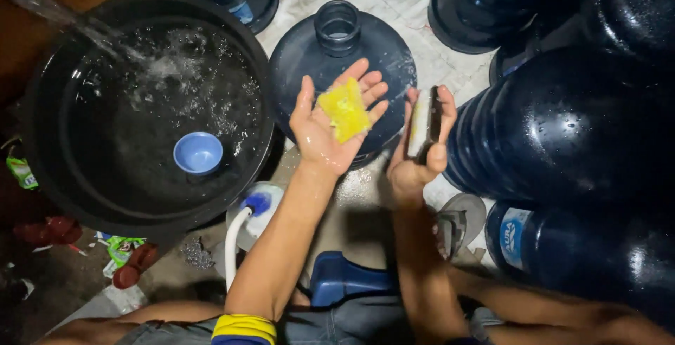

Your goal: The person scrubs the exterior of a large blue water jug using a metal scouring pad and a yellow sponge. They rotate the jug to clean different sides and rinse the scrubbing tools in a nearby basin filled with water.

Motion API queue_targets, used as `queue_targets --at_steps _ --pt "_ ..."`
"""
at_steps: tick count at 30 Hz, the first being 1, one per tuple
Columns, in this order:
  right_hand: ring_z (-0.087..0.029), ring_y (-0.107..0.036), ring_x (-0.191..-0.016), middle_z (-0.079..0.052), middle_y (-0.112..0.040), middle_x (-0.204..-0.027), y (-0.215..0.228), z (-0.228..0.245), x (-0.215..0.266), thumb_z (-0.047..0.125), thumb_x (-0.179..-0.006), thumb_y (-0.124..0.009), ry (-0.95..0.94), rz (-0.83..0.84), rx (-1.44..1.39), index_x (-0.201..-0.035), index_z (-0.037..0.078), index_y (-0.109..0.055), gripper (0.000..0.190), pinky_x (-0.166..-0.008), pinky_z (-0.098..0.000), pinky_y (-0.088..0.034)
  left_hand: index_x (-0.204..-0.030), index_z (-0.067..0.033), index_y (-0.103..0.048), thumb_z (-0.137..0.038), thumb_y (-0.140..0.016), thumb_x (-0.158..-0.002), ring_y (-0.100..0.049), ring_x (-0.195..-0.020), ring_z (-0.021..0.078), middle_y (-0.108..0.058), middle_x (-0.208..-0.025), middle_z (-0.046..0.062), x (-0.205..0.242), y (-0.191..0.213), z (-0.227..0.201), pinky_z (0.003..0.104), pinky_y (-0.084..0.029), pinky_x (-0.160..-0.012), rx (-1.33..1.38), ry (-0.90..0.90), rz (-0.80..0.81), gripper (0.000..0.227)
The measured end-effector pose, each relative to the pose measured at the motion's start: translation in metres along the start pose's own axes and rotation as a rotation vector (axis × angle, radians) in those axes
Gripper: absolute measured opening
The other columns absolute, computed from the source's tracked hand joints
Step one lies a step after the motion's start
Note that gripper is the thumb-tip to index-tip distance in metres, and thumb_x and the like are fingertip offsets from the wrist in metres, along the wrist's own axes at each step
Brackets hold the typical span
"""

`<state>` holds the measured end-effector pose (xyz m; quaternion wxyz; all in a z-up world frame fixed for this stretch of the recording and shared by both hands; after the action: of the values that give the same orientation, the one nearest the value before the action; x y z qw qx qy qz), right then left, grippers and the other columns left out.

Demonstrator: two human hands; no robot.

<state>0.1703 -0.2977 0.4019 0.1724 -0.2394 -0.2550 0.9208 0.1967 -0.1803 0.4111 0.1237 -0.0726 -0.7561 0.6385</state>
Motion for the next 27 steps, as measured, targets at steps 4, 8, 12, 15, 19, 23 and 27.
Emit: queue_targets --at_steps 4,8,12,15,19,23,27 --pt "-0.032 -0.054 -0.117 -0.02 -0.055 -0.124 -0.015 0.002 0.006 0.069 -0.074 -0.048 -0.191 -0.13 -0.303 -0.137 0.002 -0.039 0.092 -0.106 -0.0409 -0.041 -0.132 0.0008 -0.047 -0.038 -0.048 -0.091 -0.063 -0.099 0.0312 -0.06 -0.114 0.022 -0.007 -0.006 0.011 0.042 -0.054 -0.087 -0.081 -0.087 0.003 0.056" --pt "-0.04 -0.056 -0.112 -0.027 -0.055 -0.119 -0.006 -0.008 0.011 0.067 -0.077 -0.046 -0.267 -0.246 -0.478 -0.137 0.0 -0.042 0.09 -0.101 -0.0496 -0.046 -0.129 0.0016 -0.044 -0.023 -0.049 -0.09 -0.065 -0.079 0.0179 -0.062 -0.107 0.018 -0.008 -0.009 0.01 0.026 -0.057 -0.059 -0.53 -0.268 -0.101 0.047" --pt "-0.039 -0.062 -0.104 -0.026 -0.058 -0.113 0.034 -0.014 -0.038 0.067 -0.079 -0.041 -0.201 -0.275 -0.283 -0.132 0.004 -0.048 0.082 -0.092 -0.043 -0.054 -0.124 -0.0104 -0.052 -0.024 -0.052 -0.093 -0.056 -0.105 0.0207 -0.05 -0.114 0.005 0.002 -0.023 0.0 0.028 -0.048 -0.088 -1.694 -0.75 0.069 0.034" --pt "-0.03 -0.06 -0.105 -0.012 -0.058 -0.122 0.015 -0.012 -0.104 0.051 -0.088 -0.047 -0.051 -0.143 -0.284 -0.119 0.003 -0.06 0.059 -0.092 -0.0488 -0.053 -0.121 -0.0104 -0.053 -0.029 -0.051 -0.096 -0.051 -0.079 0.024 -0.053 -0.12 0.012 0.009 -0.013 0.021 0.034 -0.041 -0.064 -2.672 -1.063 0.275 0.031" --pt "-0.024 -0.043 -0.13 -0.008 -0.043 -0.139 -0.094 -0.019 -0.132 0.055 -0.093 -0.05 0.08 0.685 0.04 -0.135 0.006 -0.043 0.065 -0.112 -0.046 -0.039 -0.12 -0.0127 -0.058 -0.034 -0.057 -0.09 -0.053 -0.1 0.0261 -0.056 -0.122 0.01 0.031 0.007 0.022 0.044 -0.043 -0.083 -2.65 -1.155 0.287 0.037" --pt "-0.021 -0.053 -0.078 -0.006 -0.056 -0.096 -0.173 0.008 -0.102 0.051 -0.082 -0.038 0.088 1.156 0.745 -0.119 0.019 -0.042 0.05 -0.068 -0.0358 -0.037 -0.14 -0.0178 -0.044 -0.04 -0.043 -0.093 -0.032 -0.137 0.0363 -0.036 -0.148 0.011 0.044 0.056 0.001 0.065 -0.027 -0.105 -2.638 -0.844 -0.078 0.052" --pt "-0.026 -0.056 -0.088 -0.01 -0.057 -0.108 -0.166 0.0 -0.096 0.06 -0.084 -0.038 0.193 1.113 0.832 -0.118 0.011 -0.044 0.06 -0.076 -0.0383 -0.04 -0.144 -0.0013 -0.028 -0.019 -0.032 -0.102 -0.026 -0.14 0.0421 -0.029 -0.149 0.023 0.004 0.068 -0.078 0.047 -0.018 -0.12 -2.249 -0.839 -0.398 0.045"
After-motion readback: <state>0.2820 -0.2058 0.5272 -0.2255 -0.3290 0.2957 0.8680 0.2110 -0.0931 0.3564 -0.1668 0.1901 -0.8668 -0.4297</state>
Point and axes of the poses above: each hand's wrist, its own x-axis away from the middle knuckle, its own y-axis out of the back of the hand, z = x × y, the point moved 5 cm from there along -x, towards the middle knuckle
